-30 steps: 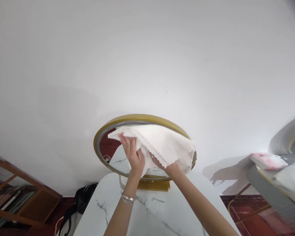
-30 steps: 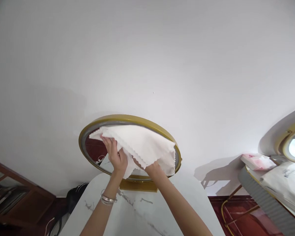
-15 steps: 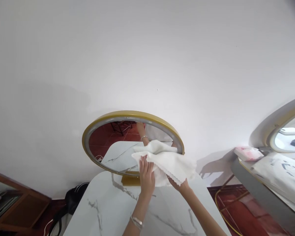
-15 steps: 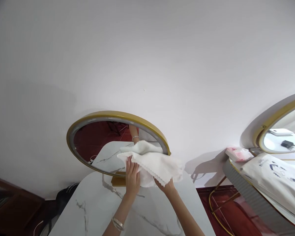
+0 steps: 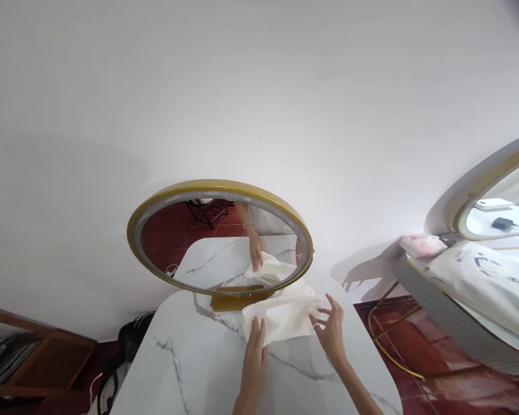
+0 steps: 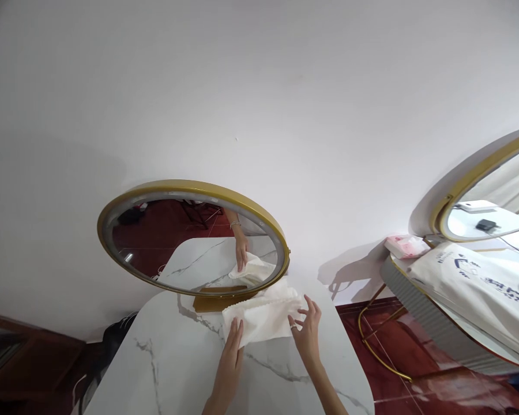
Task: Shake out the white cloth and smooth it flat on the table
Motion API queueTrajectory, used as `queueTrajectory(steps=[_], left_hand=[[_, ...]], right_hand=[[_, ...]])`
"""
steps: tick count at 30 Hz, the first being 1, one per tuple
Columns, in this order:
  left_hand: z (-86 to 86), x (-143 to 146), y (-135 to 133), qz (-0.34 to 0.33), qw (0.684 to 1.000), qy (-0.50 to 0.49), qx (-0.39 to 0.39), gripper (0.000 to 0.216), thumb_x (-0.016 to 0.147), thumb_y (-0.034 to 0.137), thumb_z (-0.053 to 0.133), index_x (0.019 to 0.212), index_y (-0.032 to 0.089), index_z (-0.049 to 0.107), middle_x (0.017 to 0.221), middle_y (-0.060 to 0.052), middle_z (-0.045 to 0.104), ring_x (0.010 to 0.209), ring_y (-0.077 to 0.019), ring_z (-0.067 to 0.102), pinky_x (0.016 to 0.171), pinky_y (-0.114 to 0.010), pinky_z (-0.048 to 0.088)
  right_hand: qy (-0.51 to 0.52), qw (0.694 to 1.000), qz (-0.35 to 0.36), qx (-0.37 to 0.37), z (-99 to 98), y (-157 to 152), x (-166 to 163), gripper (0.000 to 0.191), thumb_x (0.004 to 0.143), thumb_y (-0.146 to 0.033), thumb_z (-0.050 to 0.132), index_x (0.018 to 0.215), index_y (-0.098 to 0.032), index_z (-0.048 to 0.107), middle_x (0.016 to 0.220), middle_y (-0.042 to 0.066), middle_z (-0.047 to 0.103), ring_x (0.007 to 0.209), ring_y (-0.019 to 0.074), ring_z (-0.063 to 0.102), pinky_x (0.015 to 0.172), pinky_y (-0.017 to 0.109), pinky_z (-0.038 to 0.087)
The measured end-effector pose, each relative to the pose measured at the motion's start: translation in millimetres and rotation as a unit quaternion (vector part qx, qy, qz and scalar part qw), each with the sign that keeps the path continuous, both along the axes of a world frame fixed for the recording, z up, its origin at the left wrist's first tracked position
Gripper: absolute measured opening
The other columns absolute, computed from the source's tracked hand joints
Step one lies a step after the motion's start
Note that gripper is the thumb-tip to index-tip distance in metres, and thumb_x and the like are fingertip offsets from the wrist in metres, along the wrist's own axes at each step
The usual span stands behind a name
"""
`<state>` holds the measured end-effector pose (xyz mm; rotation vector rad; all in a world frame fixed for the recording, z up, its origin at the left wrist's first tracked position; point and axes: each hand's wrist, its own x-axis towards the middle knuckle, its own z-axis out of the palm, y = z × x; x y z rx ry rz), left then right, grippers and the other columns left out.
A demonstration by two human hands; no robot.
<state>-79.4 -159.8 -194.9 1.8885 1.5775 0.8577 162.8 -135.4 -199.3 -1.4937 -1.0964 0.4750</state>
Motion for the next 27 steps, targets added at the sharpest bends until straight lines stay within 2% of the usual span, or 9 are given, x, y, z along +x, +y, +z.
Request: queueTrajectory(steps=[3, 7, 9, 11, 14, 16, 18, 23, 27], left_hand=[[7.8, -1.8, -5.6, 0.011, 1.000, -0.015, -0.022, 0.052, 0.088, 0.041, 0.047, 0.139, 0.029, 0.046, 0.153, -0.002, 0.034, 0.141, -0.0231, 0.030, 0.114, -0.041, 0.032], [20.5, -9.3, 7.4, 0.120, 0.991, -0.057, 0.031, 0.045, 0.088, 0.049, 0.044, 0.124, 0.024, 0.056, 0.139, -0.008, 0.051, 0.133, -0.0252, 0.043, 0.112, -0.043, 0.036], [26.0, -16.6, 22.8, 0.161, 0.984, -0.053, 0.062, 0.046, 0.086, 0.050, 0.046, 0.121, 0.022, 0.055, 0.134, -0.011, 0.053, 0.134, -0.0277, 0.041, 0.112, -0.047, 0.034], [30.5, -24.5, 39.7, 0.167, 0.983, -0.054, 0.051, 0.050, 0.081, 0.049, 0.050, 0.122, 0.021, 0.052, 0.131, -0.013, 0.054, 0.130, -0.0297, 0.045, 0.106, -0.050, 0.039], [37.2, -33.3, 58.6, 0.130, 0.987, -0.082, -0.043, 0.054, 0.073, 0.047, 0.055, 0.118, 0.019, 0.051, 0.119, -0.014, 0.060, 0.101, -0.0274, 0.063, 0.083, -0.044, 0.054], [42.8, -36.0, 63.9, 0.101, 0.987, -0.090, -0.088, 0.046, 0.070, 0.046, 0.054, 0.107, 0.019, 0.055, 0.106, -0.011, 0.066, 0.082, -0.0231, 0.067, 0.070, -0.038, 0.055], [49.1, -37.1, 64.6, 0.072, 0.990, -0.084, -0.092, 0.036, 0.070, 0.047, 0.052, 0.095, 0.021, 0.057, 0.096, -0.007, 0.068, 0.073, -0.0208, 0.066, 0.063, -0.033, 0.053], [66.8, -43.7, 61.0, 0.007, 0.996, -0.029, -0.089, 0.034, 0.075, 0.050, 0.048, 0.081, 0.021, 0.064, 0.080, -0.004, 0.071, 0.073, -0.0212, 0.066, 0.062, -0.030, 0.048], [87.5, -63.3, 55.2, -0.015, 0.995, -0.005, -0.094, 0.031, 0.075, 0.048, 0.050, 0.078, 0.021, 0.067, 0.077, -0.004, 0.072, 0.073, -0.0212, 0.064, 0.066, -0.031, 0.046]], right_hand=[[-0.032, 0.997, 0.023, -0.071, -9.7, 12.5, 24.4, 0.048, 0.072, -0.050, 0.062, 0.111, -0.023, 0.055, 0.118, 0.014, 0.050, 0.076, 0.0232, 0.064, 0.056, 0.039, 0.056], [-0.037, 0.992, 0.092, -0.080, -7.3, 21.5, 46.0, 0.034, 0.072, -0.049, 0.061, 0.093, -0.024, 0.056, 0.095, 0.008, 0.065, 0.075, 0.0233, 0.064, 0.060, 0.037, 0.054], [-0.033, 0.990, 0.119, -0.075, 0.0, 21.1, 47.6, 0.032, 0.073, -0.048, 0.060, 0.092, -0.023, 0.053, 0.101, 0.009, 0.067, 0.084, 0.0237, 0.065, 0.063, 0.035, 0.054], [-0.032, 0.988, 0.132, -0.066, 8.7, 18.2, 44.8, 0.029, 0.075, -0.046, 0.060, 0.090, -0.022, 0.052, 0.111, 0.011, 0.065, 0.093, 0.0235, 0.064, 0.072, 0.036, 0.054], [-0.052, 0.985, 0.158, -0.045, 21.6, 13.2, 38.9, 0.023, 0.080, -0.043, 0.054, 0.084, -0.021, 0.056, 0.120, 0.013, 0.062, 0.101, 0.0227, 0.062, 0.082, 0.038, 0.052], [-0.072, 0.981, 0.173, -0.042, 29.1, 11.8, 37.0, 0.024, 0.082, -0.042, 0.050, 0.084, -0.021, 0.060, 0.122, 0.013, 0.061, 0.101, 0.0235, 0.063, 0.082, 0.039, 0.051], [-0.084, 0.980, 0.173, -0.054, 35.4, 12.9, 38.2, 0.027, 0.082, -0.042, 0.050, 0.088, -0.021, 0.065, 0.118, 0.014, 0.064, 0.096, 0.0244, 0.064, 0.077, 0.038, 0.052], [-0.092, 0.976, 0.179, -0.087, 50.3, 15.6, 52.3, 0.028, 0.079, -0.040, 0.051, 0.081, -0.020, 0.070, 0.080, 0.009, 0.072, 0.071, 0.0228, 0.066, 0.066, 0.034, 0.052], [-0.103, 0.970, 0.197, -0.099, 72.0, 0.7, 62.9, 0.026, 0.076, -0.040, 0.054, 0.077, -0.020, 0.072, 0.080, 0.008, 0.073, 0.073, 0.0229, 0.067, 0.067, 0.033, 0.052]])
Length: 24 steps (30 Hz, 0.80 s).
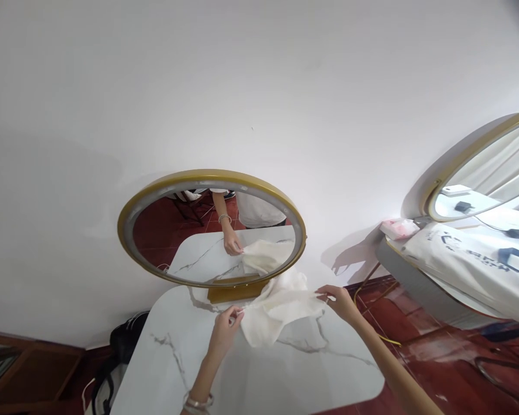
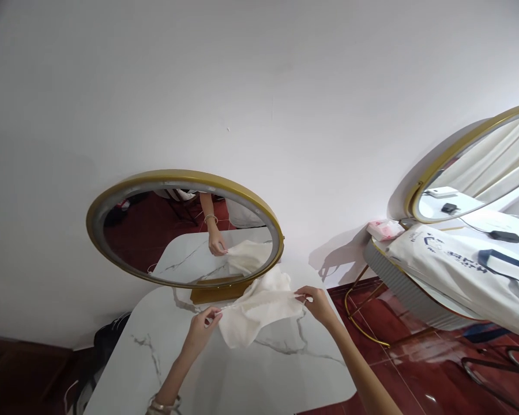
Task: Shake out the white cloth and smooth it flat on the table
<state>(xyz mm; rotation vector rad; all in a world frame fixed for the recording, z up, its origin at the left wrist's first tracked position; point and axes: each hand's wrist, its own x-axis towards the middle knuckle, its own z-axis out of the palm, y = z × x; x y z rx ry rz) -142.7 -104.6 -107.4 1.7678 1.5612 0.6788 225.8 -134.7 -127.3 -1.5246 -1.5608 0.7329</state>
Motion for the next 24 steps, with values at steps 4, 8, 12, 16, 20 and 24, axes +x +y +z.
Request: queueTrajectory(steps=[4, 8, 12, 16, 20, 24], left_hand=[[22.5, -26.2, -20.9, -0.034, 0.998, 0.030, -0.031, 0.025, 0.073, 0.040, 0.054, 0.074, 0.020, 0.070, 0.079, -0.005, 0.073, 0.077, -0.0214, 0.065, 0.069, -0.031, 0.045], [37.4, -45.3, -52.1, -0.090, 0.994, 0.042, -0.052, 0.019, 0.071, 0.036, 0.060, 0.066, 0.020, 0.069, 0.079, -0.004, 0.074, 0.074, -0.0196, 0.063, 0.069, -0.030, 0.045], [62.1, -56.3, -71.7, -0.150, 0.987, 0.024, -0.043, 0.019, 0.074, 0.036, 0.062, 0.062, 0.020, 0.066, 0.080, -0.003, 0.074, 0.075, -0.0183, 0.064, 0.069, -0.029, 0.045], [108.8, -61.9, -75.6, -0.197, 0.980, -0.001, -0.025, 0.019, 0.077, 0.036, 0.062, 0.069, 0.020, 0.068, 0.084, -0.004, 0.074, 0.081, -0.0181, 0.064, 0.069, -0.027, 0.046], [159.0, -61.2, -79.3, -0.244, 0.970, 0.012, 0.004, 0.017, 0.080, 0.033, 0.060, 0.072, 0.019, 0.066, 0.077, -0.001, 0.071, 0.072, -0.0144, 0.061, 0.068, -0.025, 0.047], [197.9, -61.3, -95.5, -0.287, 0.957, -0.037, -0.002, 0.016, 0.083, 0.032, 0.058, 0.075, 0.019, 0.062, 0.078, -0.002, 0.067, 0.072, -0.0128, 0.059, 0.068, -0.023, 0.049]], right_hand=[[-0.014, 0.999, 0.046, -0.016, 29.0, -32.0, -1.8, 0.026, 0.075, -0.044, 0.060, 0.075, -0.020, 0.071, 0.080, 0.007, 0.072, 0.075, 0.0213, 0.067, 0.069, 0.030, 0.052], [-0.040, 0.990, 0.122, -0.054, 53.7, -67.1, -8.3, 0.026, 0.082, -0.043, 0.057, 0.081, -0.021, 0.072, 0.085, 0.007, 0.073, 0.078, 0.0196, 0.066, 0.071, 0.029, 0.051], [-0.030, 0.991, 0.122, -0.051, 74.5, -93.8, -5.1, 0.028, 0.082, -0.044, 0.059, 0.081, -0.021, 0.073, 0.087, 0.009, 0.073, 0.082, 0.0213, 0.067, 0.075, 0.031, 0.051], [0.016, 0.996, 0.070, -0.048, 106.4, -112.8, -1.5, 0.035, 0.076, -0.053, 0.066, 0.075, -0.019, 0.073, 0.087, 0.011, 0.072, 0.083, 0.0218, 0.066, 0.075, 0.030, 0.052], [0.053, 0.997, 0.035, -0.052, 154.7, -134.6, -6.2, 0.044, 0.066, -0.060, 0.072, 0.068, -0.016, 0.070, 0.080, 0.011, 0.071, 0.076, 0.0203, 0.065, 0.071, 0.029, 0.052], [0.057, 0.997, 0.027, -0.036, 198.9, -173.7, -0.3, 0.037, 0.067, -0.053, 0.075, 0.066, -0.017, 0.068, 0.078, 0.010, 0.069, 0.074, 0.0192, 0.065, 0.068, 0.028, 0.054]])
